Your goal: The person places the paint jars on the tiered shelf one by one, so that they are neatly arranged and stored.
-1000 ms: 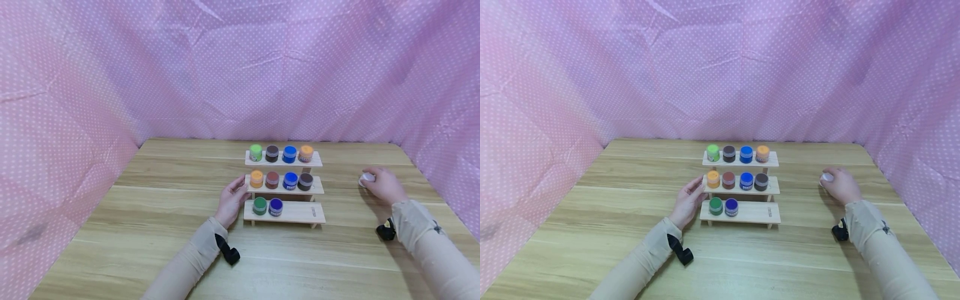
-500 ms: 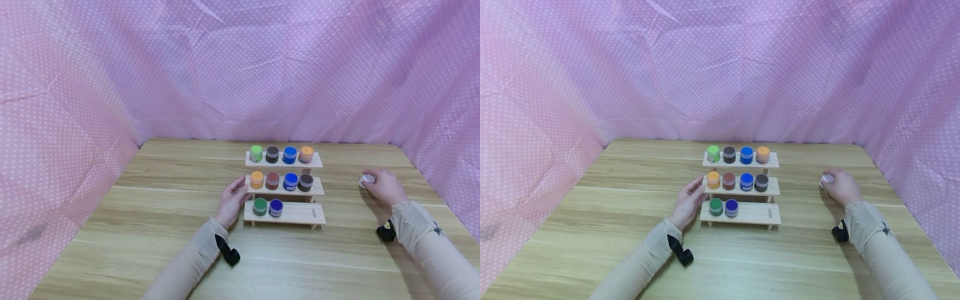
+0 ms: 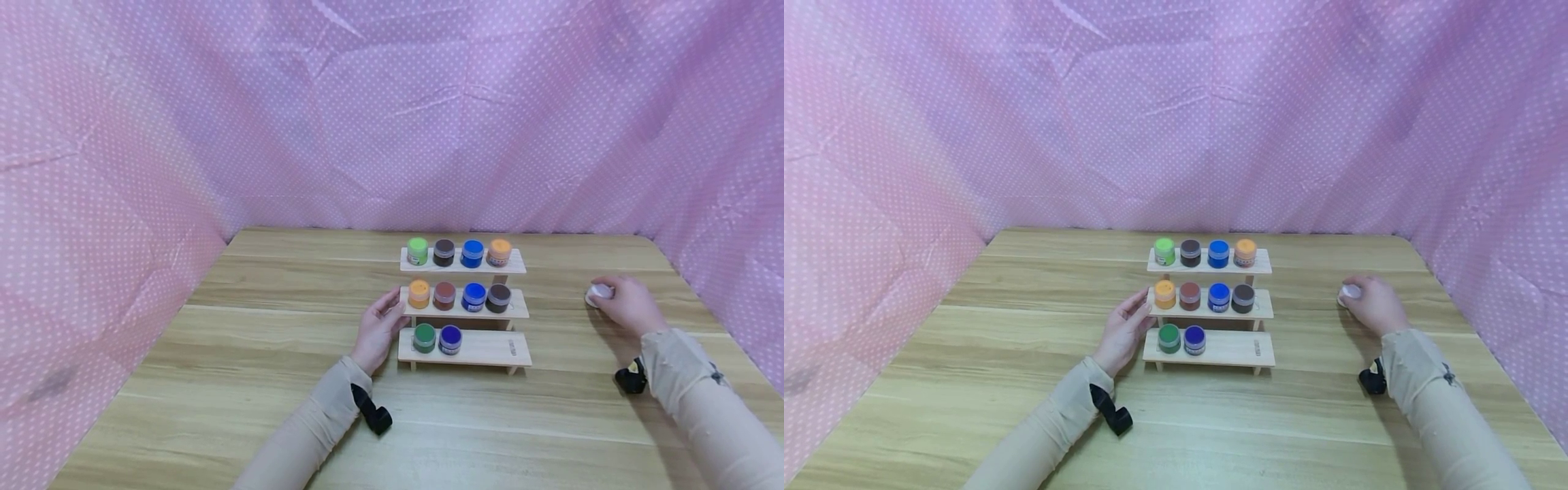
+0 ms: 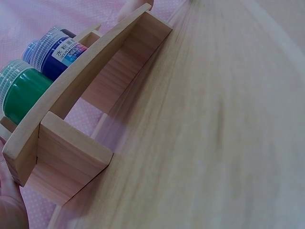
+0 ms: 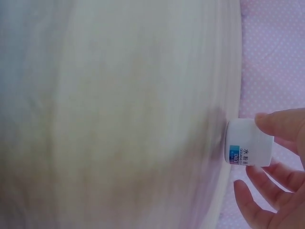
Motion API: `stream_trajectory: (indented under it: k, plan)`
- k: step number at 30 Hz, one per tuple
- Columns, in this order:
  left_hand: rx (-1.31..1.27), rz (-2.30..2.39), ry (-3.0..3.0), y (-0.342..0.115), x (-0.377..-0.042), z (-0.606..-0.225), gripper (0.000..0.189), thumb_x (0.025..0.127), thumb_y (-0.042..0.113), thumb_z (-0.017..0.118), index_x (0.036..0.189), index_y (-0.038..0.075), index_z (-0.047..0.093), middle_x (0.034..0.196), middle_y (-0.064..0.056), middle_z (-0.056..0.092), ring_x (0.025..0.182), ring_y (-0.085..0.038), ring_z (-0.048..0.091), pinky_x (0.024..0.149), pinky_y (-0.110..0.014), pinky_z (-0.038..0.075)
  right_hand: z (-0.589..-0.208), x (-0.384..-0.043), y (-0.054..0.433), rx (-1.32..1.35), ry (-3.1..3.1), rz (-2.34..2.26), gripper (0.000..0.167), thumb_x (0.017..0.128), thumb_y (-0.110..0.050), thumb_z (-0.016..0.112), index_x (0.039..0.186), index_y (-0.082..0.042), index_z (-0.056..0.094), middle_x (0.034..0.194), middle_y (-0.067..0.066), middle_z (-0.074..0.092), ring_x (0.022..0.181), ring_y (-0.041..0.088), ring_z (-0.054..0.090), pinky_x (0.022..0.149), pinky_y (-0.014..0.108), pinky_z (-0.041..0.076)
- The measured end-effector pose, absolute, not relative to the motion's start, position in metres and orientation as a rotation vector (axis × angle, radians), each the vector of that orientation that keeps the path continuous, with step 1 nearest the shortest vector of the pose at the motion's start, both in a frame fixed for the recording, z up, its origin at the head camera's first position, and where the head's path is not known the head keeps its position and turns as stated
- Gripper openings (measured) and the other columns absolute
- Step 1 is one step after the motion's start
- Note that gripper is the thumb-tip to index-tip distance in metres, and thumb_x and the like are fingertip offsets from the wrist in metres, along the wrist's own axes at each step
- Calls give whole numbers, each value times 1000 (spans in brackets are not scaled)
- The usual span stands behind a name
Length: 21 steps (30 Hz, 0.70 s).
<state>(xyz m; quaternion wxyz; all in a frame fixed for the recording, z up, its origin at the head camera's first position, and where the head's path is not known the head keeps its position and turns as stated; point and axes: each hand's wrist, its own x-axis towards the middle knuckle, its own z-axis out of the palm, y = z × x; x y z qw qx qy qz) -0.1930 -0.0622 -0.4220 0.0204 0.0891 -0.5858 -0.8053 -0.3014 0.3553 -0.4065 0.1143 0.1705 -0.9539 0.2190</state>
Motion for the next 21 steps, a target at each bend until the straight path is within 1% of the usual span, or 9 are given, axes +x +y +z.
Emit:
stream_trajectory:
  k: [4, 11, 12, 14, 15, 16, 18, 20, 21]
  plan:
    - [287, -2499, -1818, -62, -194, -423, 44, 96, 6, 53, 138, 2, 44, 127, -13, 48, 98, -8, 57, 85, -20, 54, -403, -298, 353, 491, -2807, 674, 35, 83, -13, 68, 109, 9, 61, 102, 36, 59, 91, 48, 55, 76, 57, 44]
    - [284, -2487, -1831, -62, -195, -424, 44, 96, 8, 53, 138, 3, 44, 126, -13, 48, 101, -11, 57, 86, -21, 54, -392, -286, 344, 500, -2776, 731, 38, 86, -15, 67, 116, 8, 59, 106, 35, 57, 87, 47, 59, 74, 58, 47]
    - [284, -2489, -1829, -62, -196, -424, 44, 96, 7, 53, 138, 3, 44, 125, -12, 48, 100, -11, 57, 86, -21, 54, -390, -284, 343, 498, -2773, 734, 39, 87, -16, 67, 116, 7, 59, 107, 35, 57, 87, 47, 60, 73, 56, 49]
    - [285, -2494, -1821, -62, -196, -425, 43, 96, 6, 53, 138, 2, 45, 123, -11, 49, 99, -10, 57, 84, -19, 54, -388, -280, 340, 497, -2758, 752, 39, 87, -16, 67, 116, 7, 60, 108, 34, 57, 86, 47, 61, 70, 45, 53]
    - [283, -2498, -1816, -62, -196, -425, 43, 96, 5, 52, 138, 2, 45, 122, -10, 49, 98, -9, 57, 84, -19, 54, -387, -278, 338, 498, -2746, 764, 38, 87, -15, 67, 116, 8, 60, 107, 34, 57, 85, 47, 62, 68, 37, 54]
    - [281, -2497, -1816, -62, -197, -425, 43, 96, 5, 52, 138, 1, 45, 121, -10, 49, 97, -9, 57, 83, -18, 54, -386, -276, 337, 496, -2730, 769, 38, 86, -15, 68, 116, 7, 60, 107, 33, 57, 84, 46, 62, 66, 27, 52]
    - [286, -2504, -1808, -62, -197, -425, 43, 96, 5, 52, 138, 2, 45, 118, -8, 49, 95, -8, 57, 82, -17, 54, -384, -272, 333, 496, -2690, 786, 36, 86, -13, 68, 115, 8, 61, 105, 31, 58, 83, 41, 63, 61, 10, 46]
    - [290, -2508, -1801, -62, -197, -426, 43, 96, 5, 52, 137, 2, 45, 117, -8, 50, 94, -8, 58, 81, -17, 54, -383, -269, 330, 492, -2651, 823, 36, 86, -11, 69, 115, 8, 61, 105, 29, 58, 83, 21, 63, 61, 0, 40]
    - [289, -2508, -1802, -62, -197, -426, 43, 96, 5, 53, 137, 2, 45, 117, -7, 50, 93, -8, 58, 81, -17, 54, -382, -267, 327, 486, -2635, 844, 36, 85, -10, 69, 116, 8, 61, 105, 28, 58, 84, 11, 60, 61, -3, 38]
